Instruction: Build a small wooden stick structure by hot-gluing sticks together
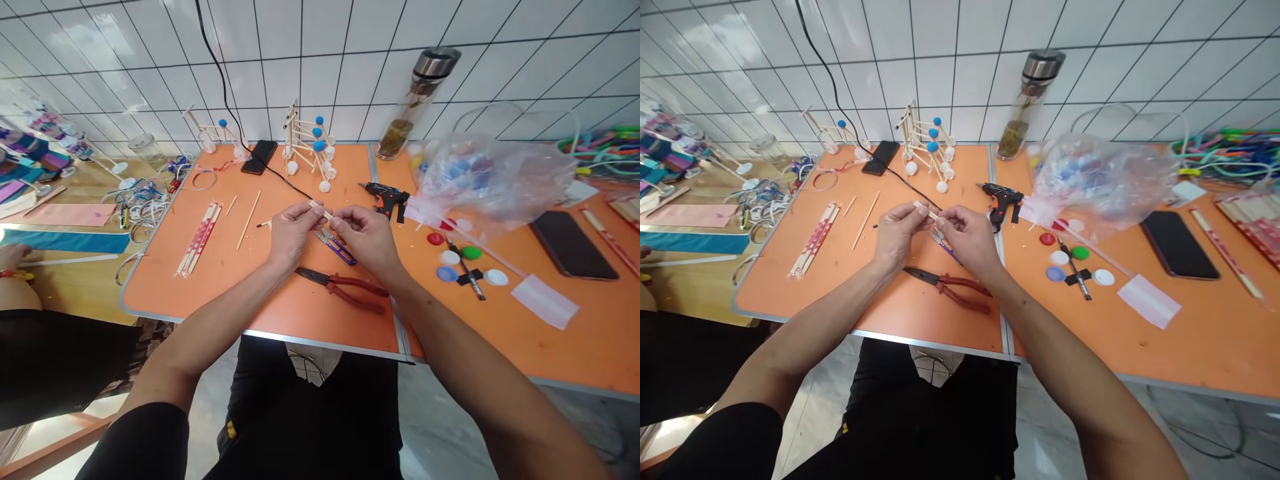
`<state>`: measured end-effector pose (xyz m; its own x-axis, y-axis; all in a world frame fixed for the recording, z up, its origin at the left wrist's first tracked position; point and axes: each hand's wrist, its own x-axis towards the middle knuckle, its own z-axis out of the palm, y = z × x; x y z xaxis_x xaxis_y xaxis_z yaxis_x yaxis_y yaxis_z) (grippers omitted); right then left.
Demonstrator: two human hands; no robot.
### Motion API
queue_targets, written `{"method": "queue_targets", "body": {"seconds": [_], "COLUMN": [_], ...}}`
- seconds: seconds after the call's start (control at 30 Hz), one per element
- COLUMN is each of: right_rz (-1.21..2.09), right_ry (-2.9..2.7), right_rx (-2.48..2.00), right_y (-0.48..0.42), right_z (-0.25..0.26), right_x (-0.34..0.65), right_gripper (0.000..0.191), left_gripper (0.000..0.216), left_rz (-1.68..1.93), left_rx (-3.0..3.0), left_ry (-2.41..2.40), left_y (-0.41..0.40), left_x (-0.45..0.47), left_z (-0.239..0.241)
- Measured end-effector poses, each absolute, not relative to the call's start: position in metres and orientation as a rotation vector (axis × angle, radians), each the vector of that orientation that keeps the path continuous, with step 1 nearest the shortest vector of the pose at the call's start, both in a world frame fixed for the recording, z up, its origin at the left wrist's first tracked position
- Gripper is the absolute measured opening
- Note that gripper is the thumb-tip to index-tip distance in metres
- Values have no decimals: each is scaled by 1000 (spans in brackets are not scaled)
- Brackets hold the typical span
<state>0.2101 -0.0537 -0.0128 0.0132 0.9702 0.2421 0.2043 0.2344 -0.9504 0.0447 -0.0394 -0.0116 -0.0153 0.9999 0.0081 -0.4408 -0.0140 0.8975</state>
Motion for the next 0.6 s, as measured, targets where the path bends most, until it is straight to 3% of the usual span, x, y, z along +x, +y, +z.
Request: {"method": "queue_targets", "body": {"seconds": [0.6], "right_rz": [903], "right_ry": [-1429], "right_rx": [-1158], "right_y": [-54], "right_z": [-10], "right_x": [211], "right_gripper": [32], "left_gripper": [31], "left_rz": [1407], "left_rx": [918], "left_ry": [888], "left_y": [-38], "left_x": [45], "left_z": [-16]}}
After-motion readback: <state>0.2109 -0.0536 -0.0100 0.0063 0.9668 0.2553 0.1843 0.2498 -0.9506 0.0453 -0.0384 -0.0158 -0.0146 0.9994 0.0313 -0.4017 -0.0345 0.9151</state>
